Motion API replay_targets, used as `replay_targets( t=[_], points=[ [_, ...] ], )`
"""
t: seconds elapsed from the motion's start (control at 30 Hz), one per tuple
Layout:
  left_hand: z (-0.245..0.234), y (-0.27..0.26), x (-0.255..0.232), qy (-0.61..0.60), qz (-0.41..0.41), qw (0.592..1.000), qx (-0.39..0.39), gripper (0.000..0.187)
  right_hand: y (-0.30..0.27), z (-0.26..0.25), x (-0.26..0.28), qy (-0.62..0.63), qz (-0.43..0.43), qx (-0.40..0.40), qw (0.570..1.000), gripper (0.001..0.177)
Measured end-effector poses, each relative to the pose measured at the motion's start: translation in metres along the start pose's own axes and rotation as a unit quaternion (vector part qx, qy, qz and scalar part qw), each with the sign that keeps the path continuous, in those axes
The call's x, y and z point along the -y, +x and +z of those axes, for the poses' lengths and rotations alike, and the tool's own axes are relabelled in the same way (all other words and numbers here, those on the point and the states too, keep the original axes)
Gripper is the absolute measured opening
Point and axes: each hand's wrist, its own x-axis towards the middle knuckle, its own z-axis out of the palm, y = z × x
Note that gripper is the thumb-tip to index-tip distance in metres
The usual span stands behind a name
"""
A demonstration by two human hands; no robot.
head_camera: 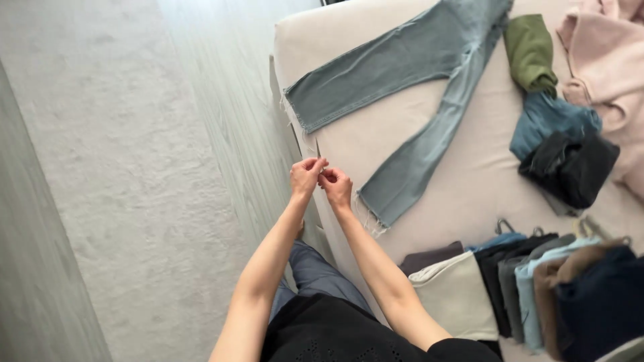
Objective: Trimming loose threads from the bottom hem of a pair of jeans using scissors.
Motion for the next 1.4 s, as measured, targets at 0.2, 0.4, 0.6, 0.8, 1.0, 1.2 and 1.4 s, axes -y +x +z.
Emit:
replay_targets(
  t=[0.2,0.4,0.6,0.8,1.0,1.2,1.4],
  points=[
    [0.002,0.085,0.079,-0.055,-0.018,0.996,-0.063,0.028,0.041,-0.005,0.000,0.032,0.071,0.089,0.993,0.019],
    [0.005,0.154,0.135,0.078,0.058,0.991,-0.091,0.042,0.071,-0.009,-0.020,0.035,0.105,0.108,0.988,0.019],
    [0.013,0.157,0.099,0.045,0.021,0.996,-0.078,0.030,0.073,-0.002,-0.017,-0.017,0.123,0.116,0.985,0.022],
    [-0.020,0.158,0.102,0.002,-0.003,1.000,-0.023,0.016,0.074,0.011,-0.013,-0.010,0.167,0.169,0.971,0.023],
    [-0.042,0.167,0.115,-0.021,-0.005,1.000,-0.016,0.014,0.073,0.010,-0.003,-0.011,0.216,0.229,0.949,0.031],
    [-0.050,0.163,0.094,0.005,-0.005,1.000,-0.005,0.015,0.081,0.010,-0.002,-0.018,0.267,0.261,0.927,0.039],
    [-0.048,0.164,0.102,0.035,0.012,0.999,-0.010,0.018,0.104,0.027,0.006,0.006,0.279,0.263,0.924,0.036]
  ],
)
